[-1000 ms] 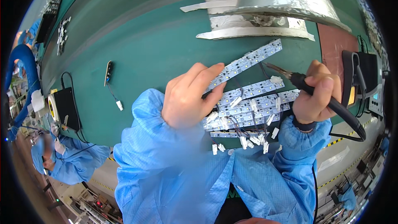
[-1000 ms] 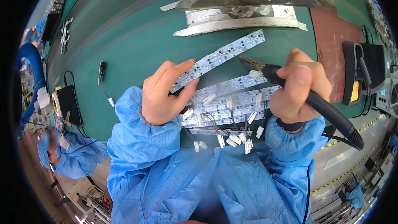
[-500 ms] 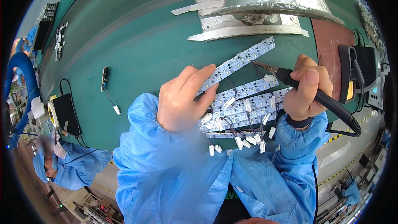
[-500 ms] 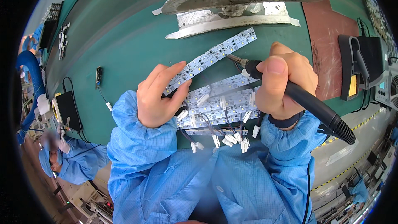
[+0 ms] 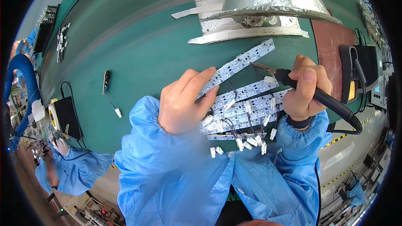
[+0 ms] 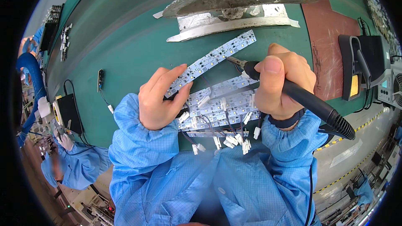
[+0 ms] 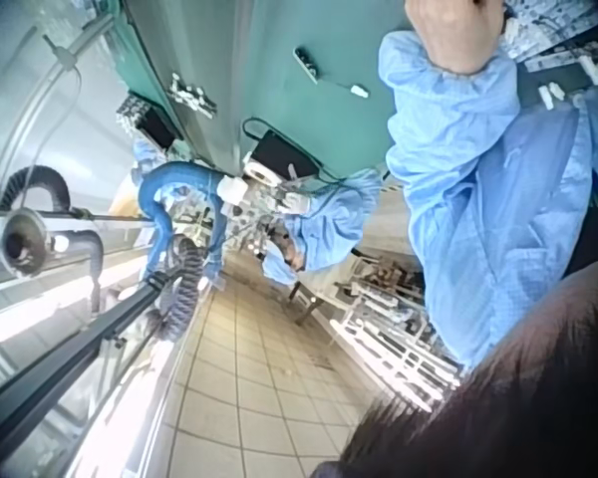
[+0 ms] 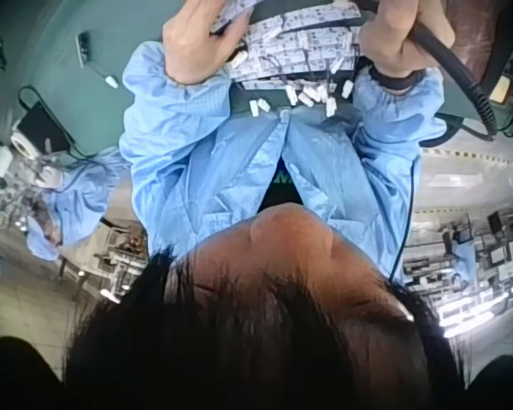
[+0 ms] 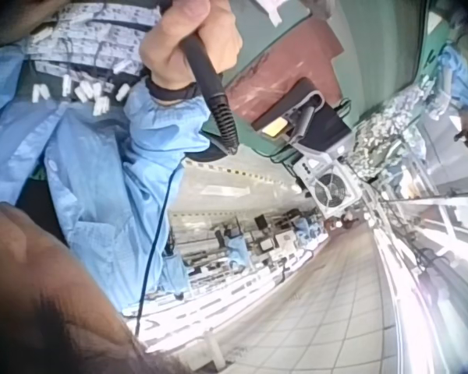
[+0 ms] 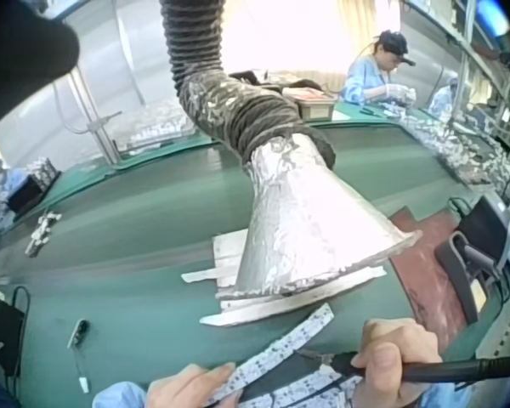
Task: Soldering components onto small printed circuit boards at a manual assembly station.
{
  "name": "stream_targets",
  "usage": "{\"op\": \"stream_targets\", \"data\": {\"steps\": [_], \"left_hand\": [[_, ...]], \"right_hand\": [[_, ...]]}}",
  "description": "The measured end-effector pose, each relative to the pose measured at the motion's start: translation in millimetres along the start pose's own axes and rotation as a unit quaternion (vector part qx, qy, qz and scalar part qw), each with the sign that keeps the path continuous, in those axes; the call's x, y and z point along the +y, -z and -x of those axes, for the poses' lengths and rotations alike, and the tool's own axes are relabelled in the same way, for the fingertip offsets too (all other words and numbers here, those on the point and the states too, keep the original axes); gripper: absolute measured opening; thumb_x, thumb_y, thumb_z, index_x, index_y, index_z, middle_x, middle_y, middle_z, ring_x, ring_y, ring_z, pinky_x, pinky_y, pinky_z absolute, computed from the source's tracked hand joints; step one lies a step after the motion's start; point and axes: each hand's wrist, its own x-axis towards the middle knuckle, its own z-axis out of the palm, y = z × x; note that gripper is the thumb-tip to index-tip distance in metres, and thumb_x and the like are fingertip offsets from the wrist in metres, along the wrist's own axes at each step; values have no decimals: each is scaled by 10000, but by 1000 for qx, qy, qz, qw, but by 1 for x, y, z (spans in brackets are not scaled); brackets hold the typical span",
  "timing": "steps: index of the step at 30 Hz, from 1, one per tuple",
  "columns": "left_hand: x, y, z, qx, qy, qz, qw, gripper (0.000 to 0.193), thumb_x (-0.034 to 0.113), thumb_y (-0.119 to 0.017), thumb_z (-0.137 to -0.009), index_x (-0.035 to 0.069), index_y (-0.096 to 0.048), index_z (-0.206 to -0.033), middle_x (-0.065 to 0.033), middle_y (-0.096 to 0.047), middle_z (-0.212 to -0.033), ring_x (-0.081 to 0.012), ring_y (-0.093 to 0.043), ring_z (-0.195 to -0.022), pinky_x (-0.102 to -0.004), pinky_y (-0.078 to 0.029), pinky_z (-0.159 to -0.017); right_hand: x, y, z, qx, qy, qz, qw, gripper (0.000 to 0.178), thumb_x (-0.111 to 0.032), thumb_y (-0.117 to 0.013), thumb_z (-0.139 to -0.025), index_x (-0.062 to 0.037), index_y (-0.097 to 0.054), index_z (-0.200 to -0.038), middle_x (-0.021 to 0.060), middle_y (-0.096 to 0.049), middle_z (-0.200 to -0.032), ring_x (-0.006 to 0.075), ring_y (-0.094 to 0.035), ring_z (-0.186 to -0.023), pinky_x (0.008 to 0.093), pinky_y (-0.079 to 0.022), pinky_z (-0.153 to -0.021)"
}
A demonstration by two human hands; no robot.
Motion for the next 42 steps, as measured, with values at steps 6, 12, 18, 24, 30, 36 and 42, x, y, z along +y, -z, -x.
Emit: {"op": "stream_targets", "data": {"steps": [6, 12, 18, 24, 30, 36, 42], "left_hand": [[1, 0, 2, 2, 2, -1, 1000, 383, 9, -746, -662, 15, -637, -1030, -92, -596, -778, -247, -587, -579, -340, -473, -511], [3, 1, 0, -6, 8, 13, 1000, 349, -5, -739, -691, -11, -646, -1027, -114, -569, -734, -231, -572, -583, -308, -450, -511], [6, 2, 1, -7, 20, 2, 1000, 346, -15, -736, -688, -16, -647, -1024, -120, -584, -752, -233, -584, -619, -302, -462, -548], [7, -1, 0, 1, 11, -17, 1000, 379, -6, -744, -657, 8, -649, -1024, -98, -593, -771, -246, -602, -615, -331, -478, -526], [6, -3, -1, 7, 0, -10, 1000, 387, -25, -744, -647, -4, -647, -1022, -102, -597, -766, -235, -605, -609, -315, -475, -523], [9, -3, 1, 1, 22, -5, 1000, 372, -35, -739, -662, -22, -648, -1022, -116, -602, -767, -221, -597, -627, -293, -469, -556], [10, -2, 0, -3, 31, 5, 1000, 362, -44, -732, -677, -38, -646, -1028, -131, -611, -780, -214, -597, -655, -278, -470, -599]], "right_hand": [[-1, 0, -1, 14, -11, 7, 1000, 319, -160, -447, -930, 8, -441, -659, 69, -443, -590, 115, -326, -537, 293, -260, -507], [7, 24, -18, 174, -38, -37, 983, 329, -161, -451, -941, 8, -447, -659, 74, -452, -629, 142, -380, -610, 293, -363, -623], [16, 27, -21, 183, -68, 46, 980, 321, -142, -479, -941, 21, -499, -666, 65, -511, -663, 131, -454, -655, 290, -418, -691], [28, 30, -16, 150, -68, 28, 986, 309, -157, -509, -940, 29, -541, -696, 54, -532, -673, 123, -471, -679, 275, -396, -659], [27, 30, -17, 140, -83, 18, 987, 311, -173, -527, -938, 30, -554, -704, 50, -546, -688, 108, -471, -670, 246, -369, -631], [26, 28, -19, 136, -107, 25, 985, 323, -196, -539, -940, 27, -555, -707, 27, -535, -680, 76, -455, -649, 219, -343, -588], [29, 28, -18, 133, -103, 19, 986, 324, -199, -534, -945, 27, -546, -712, 24, -526, -690, 74, -454, -655, 221, -346, -587]]}}
